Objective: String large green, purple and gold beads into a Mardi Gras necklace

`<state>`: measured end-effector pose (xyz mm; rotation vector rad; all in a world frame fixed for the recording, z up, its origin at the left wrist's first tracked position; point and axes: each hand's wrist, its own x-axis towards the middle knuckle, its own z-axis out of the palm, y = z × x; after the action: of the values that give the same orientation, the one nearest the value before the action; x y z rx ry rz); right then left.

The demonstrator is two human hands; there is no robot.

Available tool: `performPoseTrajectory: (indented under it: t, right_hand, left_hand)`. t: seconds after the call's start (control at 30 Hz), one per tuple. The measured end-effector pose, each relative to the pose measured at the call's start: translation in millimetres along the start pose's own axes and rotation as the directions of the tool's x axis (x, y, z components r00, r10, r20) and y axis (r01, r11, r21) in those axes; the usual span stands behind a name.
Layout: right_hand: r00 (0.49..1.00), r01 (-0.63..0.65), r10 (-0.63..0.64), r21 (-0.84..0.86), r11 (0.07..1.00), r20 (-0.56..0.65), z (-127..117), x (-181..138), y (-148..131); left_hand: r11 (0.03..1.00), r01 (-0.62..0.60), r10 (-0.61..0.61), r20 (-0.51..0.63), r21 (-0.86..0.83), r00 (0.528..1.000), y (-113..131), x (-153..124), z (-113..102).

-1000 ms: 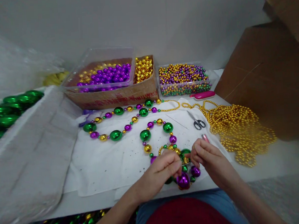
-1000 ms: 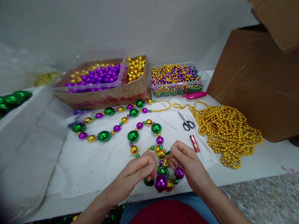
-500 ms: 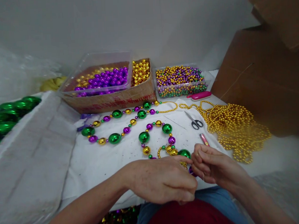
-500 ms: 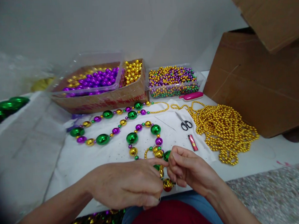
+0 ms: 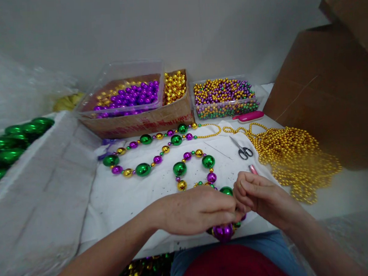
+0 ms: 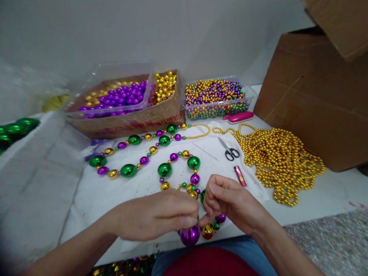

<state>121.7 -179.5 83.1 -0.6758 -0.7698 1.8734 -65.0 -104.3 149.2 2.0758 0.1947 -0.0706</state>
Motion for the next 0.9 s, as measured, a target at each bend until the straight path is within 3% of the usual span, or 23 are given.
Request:
performPoseTrajectory:
  t: [0.07, 0.13, 0.27, 0.37, 0.43, 0.47, 0.5, 0.6, 0.7, 0.8, 0.9]
  right_hand:
    - [1.000, -0.012, 0.011, -0.057, 0.998, -0.010, 2.0, 0.5, -2.7]
    - [1.000, -0.030, 0.030, -0.112, 0.993, -0.003, 3.4, 2.4, -9.5]
    - [0.998, 0.019, 0.002, -0.314, 0.949, 0.069, 13.4, 10.3, -40.2]
    - [0.991, 0.136, -0.091, -0.632, 0.763, 0.103, 28.7, 13.7, -63.1]
    - [0.983, 0.161, -0.166, -0.788, 0.594, 0.076, 34.3, 14.3, -66.1]
    - [0.981, 0.146, -0.186, -0.817, 0.558, 0.048, 33.7, 14.8, -63.1]
    - [0.982, 0.119, -0.186, -0.810, 0.574, 0.013, 30.5, 15.6, -57.5]
    - [0.987, 0.032, -0.122, -0.627, 0.778, -0.100, 10.8, 19.9, -35.6]
    - [0.981, 0.028, -0.112, -0.446, 0.895, -0.162, -4.8, 25.9, -26.8]
    - [0.980, 0.101, -0.156, -0.366, 0.925, -0.124, -0.9, 31.4, -39.4]
    - [0.992, 0.129, -0.129, -0.243, 0.961, 0.015, 13.6, 32.3, -57.4]
  left_hand:
    - [0.990, 0.035, -0.037, -0.012, -0.138, 0.999, -6.0, -0.9, -2.1]
    - [0.986, 0.054, -0.058, -0.019, -0.158, 0.998, -6.4, -2.0, -6.3]
    - [0.997, 0.036, -0.030, -0.086, 0.066, 0.996, 14.7, -4.0, -18.7]
    - [0.948, 0.042, 0.020, -0.191, 0.315, 0.981, 31.5, -4.0, -19.8]
    - [0.888, 0.058, 0.055, -0.230, 0.457, 0.972, 30.6, -1.8, -11.2]
    - [0.861, 0.067, 0.064, -0.238, 0.504, 0.969, 25.8, 0.1, -4.5]
    - [0.842, 0.078, 0.066, -0.244, 0.534, 0.968, 18.6, 2.4, 3.1]
    - [0.848, 0.097, 0.065, -0.284, 0.521, 0.957, -6.8, 10.8, 24.4]
    - [0.933, 0.061, 0.072, -0.352, 0.354, 0.933, -21.6, 19.1, 32.6]
    - [0.994, -0.037, -0.016, -0.460, -0.106, 0.888, -22.7, 24.4, 26.0]
    - [0.815, -0.246, -0.059, -0.497, -0.525, 0.866, -20.1, 23.4, 14.1]
